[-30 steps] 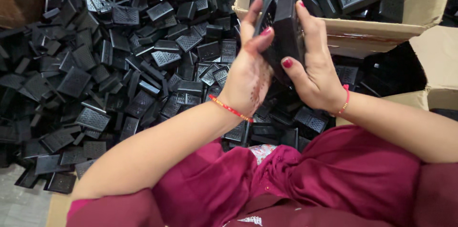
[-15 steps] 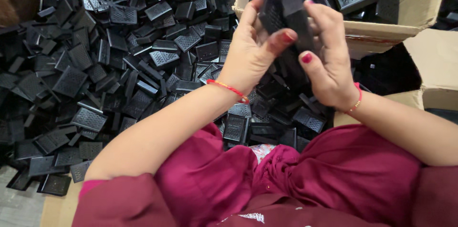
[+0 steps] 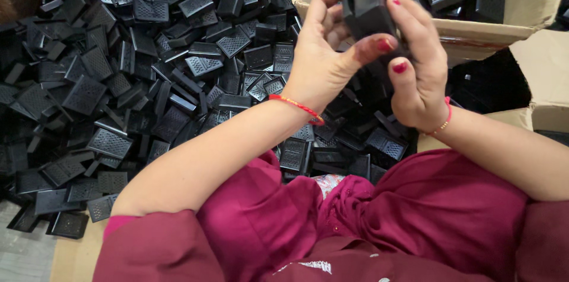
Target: The person sits on the floor surrounded by black plastic components and repeatedly picks them up one at a time. They turn each piece over in their hands to view different sides, then place it into a cardboard box. The task continues with the same repetitive handling pattern.
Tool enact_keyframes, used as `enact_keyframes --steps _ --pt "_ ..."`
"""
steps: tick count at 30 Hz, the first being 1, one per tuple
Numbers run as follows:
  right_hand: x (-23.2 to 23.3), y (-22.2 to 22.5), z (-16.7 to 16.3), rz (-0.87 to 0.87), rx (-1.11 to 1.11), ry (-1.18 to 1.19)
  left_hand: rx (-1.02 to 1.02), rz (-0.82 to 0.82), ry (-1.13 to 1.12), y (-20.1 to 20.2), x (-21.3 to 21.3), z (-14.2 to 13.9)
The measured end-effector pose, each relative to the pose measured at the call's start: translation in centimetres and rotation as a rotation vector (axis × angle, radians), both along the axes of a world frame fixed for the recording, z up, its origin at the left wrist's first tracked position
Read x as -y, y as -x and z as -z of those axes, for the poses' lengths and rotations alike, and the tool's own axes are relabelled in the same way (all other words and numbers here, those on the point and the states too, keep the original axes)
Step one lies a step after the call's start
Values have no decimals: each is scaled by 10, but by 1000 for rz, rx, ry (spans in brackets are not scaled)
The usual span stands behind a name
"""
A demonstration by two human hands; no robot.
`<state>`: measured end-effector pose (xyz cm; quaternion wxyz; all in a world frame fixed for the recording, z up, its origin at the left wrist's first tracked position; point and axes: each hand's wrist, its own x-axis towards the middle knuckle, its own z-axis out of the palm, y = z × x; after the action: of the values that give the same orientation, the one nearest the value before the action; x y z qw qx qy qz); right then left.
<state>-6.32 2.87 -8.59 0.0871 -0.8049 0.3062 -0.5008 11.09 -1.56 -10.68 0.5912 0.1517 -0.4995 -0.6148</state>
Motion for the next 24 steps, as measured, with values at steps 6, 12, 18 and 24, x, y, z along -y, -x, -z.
enact_keyframes --steps 6,12,18,24 --pt "1 -3 -3 -20 4 -56 -30 30 -30 2 16 10" --pt "2 -14 -3 25 48 -60 9 8 -99 5 30 18" --pt "0 -14 -6 28 -5 -50 33 47 -118 10 35 25" --pt "2 -7 -3 36 -39 -137 176 -112 41 3 33 12"
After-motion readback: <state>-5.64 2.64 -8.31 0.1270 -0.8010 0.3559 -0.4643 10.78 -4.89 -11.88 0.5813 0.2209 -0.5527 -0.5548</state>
